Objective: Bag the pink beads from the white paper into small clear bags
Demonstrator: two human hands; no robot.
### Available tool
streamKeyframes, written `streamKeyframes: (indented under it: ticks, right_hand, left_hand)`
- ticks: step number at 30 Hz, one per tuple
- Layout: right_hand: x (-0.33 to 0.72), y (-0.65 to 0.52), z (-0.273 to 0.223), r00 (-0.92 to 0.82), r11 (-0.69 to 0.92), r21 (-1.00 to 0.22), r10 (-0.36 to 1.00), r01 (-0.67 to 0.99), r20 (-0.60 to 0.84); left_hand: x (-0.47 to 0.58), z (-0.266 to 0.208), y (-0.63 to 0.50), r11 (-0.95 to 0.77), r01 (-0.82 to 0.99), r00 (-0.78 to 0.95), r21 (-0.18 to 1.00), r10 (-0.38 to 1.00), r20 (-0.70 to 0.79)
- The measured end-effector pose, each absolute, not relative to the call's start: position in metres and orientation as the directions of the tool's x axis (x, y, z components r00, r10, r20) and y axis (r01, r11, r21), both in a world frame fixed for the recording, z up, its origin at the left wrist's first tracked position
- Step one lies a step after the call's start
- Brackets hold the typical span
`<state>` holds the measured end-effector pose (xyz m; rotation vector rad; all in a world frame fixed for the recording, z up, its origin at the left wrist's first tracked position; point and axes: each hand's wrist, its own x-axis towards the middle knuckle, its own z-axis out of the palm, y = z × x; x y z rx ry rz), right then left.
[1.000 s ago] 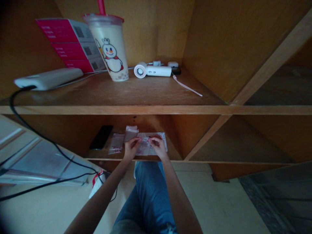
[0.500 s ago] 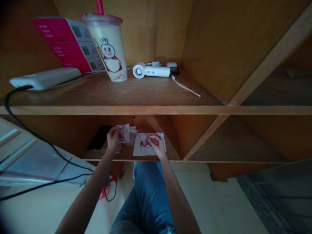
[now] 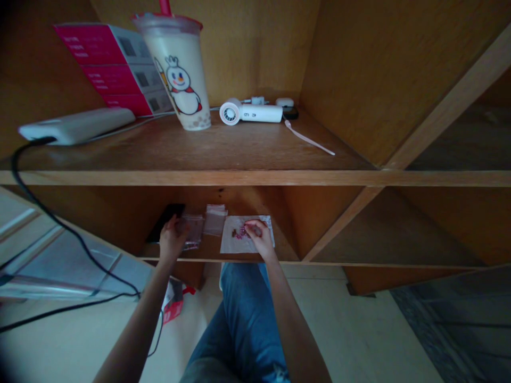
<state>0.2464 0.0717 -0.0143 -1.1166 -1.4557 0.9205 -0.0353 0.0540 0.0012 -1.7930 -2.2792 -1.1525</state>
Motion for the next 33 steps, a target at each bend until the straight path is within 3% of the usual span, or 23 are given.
streamKeyframes:
  ticks: [2, 6, 11, 28, 33]
  right_hand:
    - [0.246, 0.072, -0.014, -0.03, 0.277, -0.946, 0.961, 0.171, 0.276]
    - [0.246, 0.072, -0.015, -0.03, 0.284, -0.942, 0.959, 0.177, 0.283]
    - [0.247, 0.073, -0.016, -0.025, 0.272, -0.948, 0.962, 0.163, 0.272]
    - [0.247, 0.073, -0.017, -0.015, 0.262, -0.951, 0.965, 0.167, 0.263]
    - [0.246, 0.074, -0.017, -0.014, 0.253, -0.956, 0.967, 0.147, 0.254]
  left_hand:
    - [-0.028, 0.0, 0.051, 0.041, 0.897, -0.277, 0.441, 0.828, 0.488]
    - [-0.015, -0.007, 0.046, 0.009, 0.953, -0.151, 0.303, 0.881, 0.448]
    - [-0.01, -0.019, 0.046, -0.001, 0.979, -0.09, 0.203, 0.894, 0.439]
    - [0.0, -0.011, 0.047, 0.103, 0.985, -0.154, 0.135, 0.879, 0.451]
    - [0.02, 0.004, 0.058, -0.035, 0.992, -0.023, 0.117, 0.889, 0.458]
